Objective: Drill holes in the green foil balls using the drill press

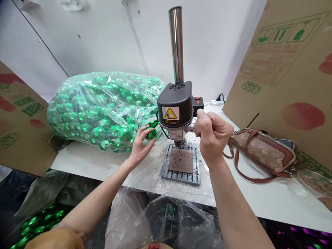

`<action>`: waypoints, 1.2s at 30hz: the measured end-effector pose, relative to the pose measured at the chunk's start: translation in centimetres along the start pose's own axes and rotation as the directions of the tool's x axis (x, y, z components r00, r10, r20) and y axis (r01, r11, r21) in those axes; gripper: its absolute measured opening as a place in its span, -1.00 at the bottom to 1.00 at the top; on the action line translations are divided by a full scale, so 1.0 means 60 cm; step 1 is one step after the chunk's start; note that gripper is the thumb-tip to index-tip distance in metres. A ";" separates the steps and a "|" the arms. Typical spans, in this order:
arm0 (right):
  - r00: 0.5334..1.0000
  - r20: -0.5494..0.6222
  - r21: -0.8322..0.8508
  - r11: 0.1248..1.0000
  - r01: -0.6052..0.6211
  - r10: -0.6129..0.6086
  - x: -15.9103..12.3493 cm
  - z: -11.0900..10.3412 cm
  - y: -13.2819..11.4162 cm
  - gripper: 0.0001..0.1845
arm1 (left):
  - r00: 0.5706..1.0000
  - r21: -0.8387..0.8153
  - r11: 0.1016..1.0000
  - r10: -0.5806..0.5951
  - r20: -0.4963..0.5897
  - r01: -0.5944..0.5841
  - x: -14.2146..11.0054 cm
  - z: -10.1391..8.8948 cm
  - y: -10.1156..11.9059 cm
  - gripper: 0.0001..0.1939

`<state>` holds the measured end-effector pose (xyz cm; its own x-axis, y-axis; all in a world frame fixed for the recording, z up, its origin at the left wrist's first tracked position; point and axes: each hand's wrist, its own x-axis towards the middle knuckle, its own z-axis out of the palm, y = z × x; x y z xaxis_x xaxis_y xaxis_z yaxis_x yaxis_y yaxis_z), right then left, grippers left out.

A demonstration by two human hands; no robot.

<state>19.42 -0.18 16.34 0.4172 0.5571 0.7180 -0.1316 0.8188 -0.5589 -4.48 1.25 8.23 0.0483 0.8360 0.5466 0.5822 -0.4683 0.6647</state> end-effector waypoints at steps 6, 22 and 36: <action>1.000 -0.011 -0.066 0.998 0.019 -0.020 0.000 0.002 -0.001 -0.45 | 0.818 -0.775 0.336 -0.435 0.377 0.535 -0.050 0.045 0.033 -0.56; 0.998 0.050 -0.176 0.983 0.055 -0.047 0.001 -0.003 0.003 -0.44 | 0.776 -0.686 0.402 -0.486 0.401 0.606 -0.072 0.132 -0.020 -0.40; 0.982 0.075 -0.103 0.978 0.181 -0.174 0.006 -0.002 0.015 -0.46 | 0.923 -0.565 0.734 -0.246 0.297 0.377 -0.077 0.176 -0.063 -0.38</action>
<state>19.57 0.75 16.02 0.3653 0.4150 0.8333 0.0393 0.8875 -0.4592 1.67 2.20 -2.18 0.1428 0.9714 0.1899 -0.0128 -0.1900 0.9817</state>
